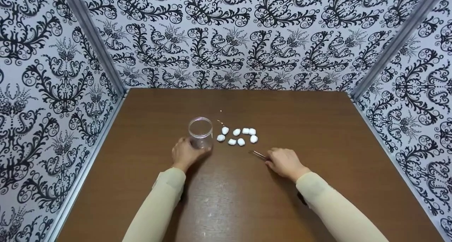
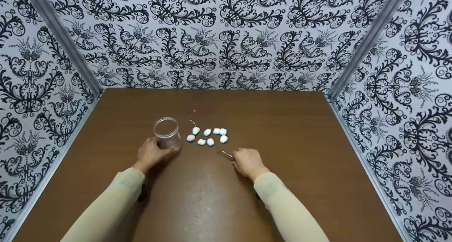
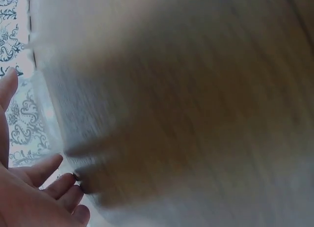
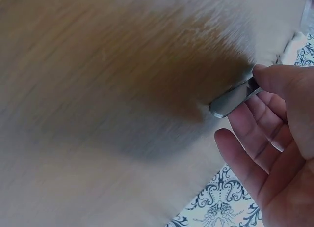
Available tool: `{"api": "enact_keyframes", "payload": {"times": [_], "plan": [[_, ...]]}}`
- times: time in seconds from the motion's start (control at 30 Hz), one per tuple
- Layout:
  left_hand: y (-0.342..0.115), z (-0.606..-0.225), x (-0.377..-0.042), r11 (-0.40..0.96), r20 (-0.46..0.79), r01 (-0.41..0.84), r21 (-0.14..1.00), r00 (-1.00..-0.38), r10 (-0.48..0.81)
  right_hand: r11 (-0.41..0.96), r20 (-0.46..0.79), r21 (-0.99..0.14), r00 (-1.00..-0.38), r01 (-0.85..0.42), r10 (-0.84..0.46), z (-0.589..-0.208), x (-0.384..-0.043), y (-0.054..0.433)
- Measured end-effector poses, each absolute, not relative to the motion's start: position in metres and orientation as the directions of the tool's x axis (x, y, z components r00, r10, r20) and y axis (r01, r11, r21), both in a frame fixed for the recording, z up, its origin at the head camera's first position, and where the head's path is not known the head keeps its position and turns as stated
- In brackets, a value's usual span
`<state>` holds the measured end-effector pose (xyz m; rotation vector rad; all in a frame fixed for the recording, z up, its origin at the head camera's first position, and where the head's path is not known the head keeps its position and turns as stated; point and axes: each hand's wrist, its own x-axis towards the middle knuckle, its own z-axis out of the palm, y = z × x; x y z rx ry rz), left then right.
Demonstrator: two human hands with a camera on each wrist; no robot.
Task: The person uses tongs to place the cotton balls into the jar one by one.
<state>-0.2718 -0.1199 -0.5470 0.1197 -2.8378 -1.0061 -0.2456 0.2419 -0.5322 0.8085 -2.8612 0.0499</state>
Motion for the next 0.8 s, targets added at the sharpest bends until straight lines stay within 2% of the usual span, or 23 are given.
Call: {"api": "enact_keyframes", "payload": {"times": [0.33,0.6,0.8], "plan": [[-0.123,-0.551,-0.275,0.788,0.096,-0.003,0.615,-0.992,-0.079,0.857,0.185,-0.038,-0.847,-0.514,-0.499,-0.521,-0.250,0.252],[-0.124,-0.548,-0.273,0.810,0.058,-0.015,0.587,-0.996,-0.061,0.862,0.206,-0.010,-0.845,-0.507,-0.494,-0.510,-0.258,0.266],[-0.125,-0.542,-0.272,0.811,0.049,-0.022,0.585,-0.997,-0.063,0.854,0.203,-0.050,-0.842,-0.518,-0.499,-0.501,-0.264,0.270]]}}
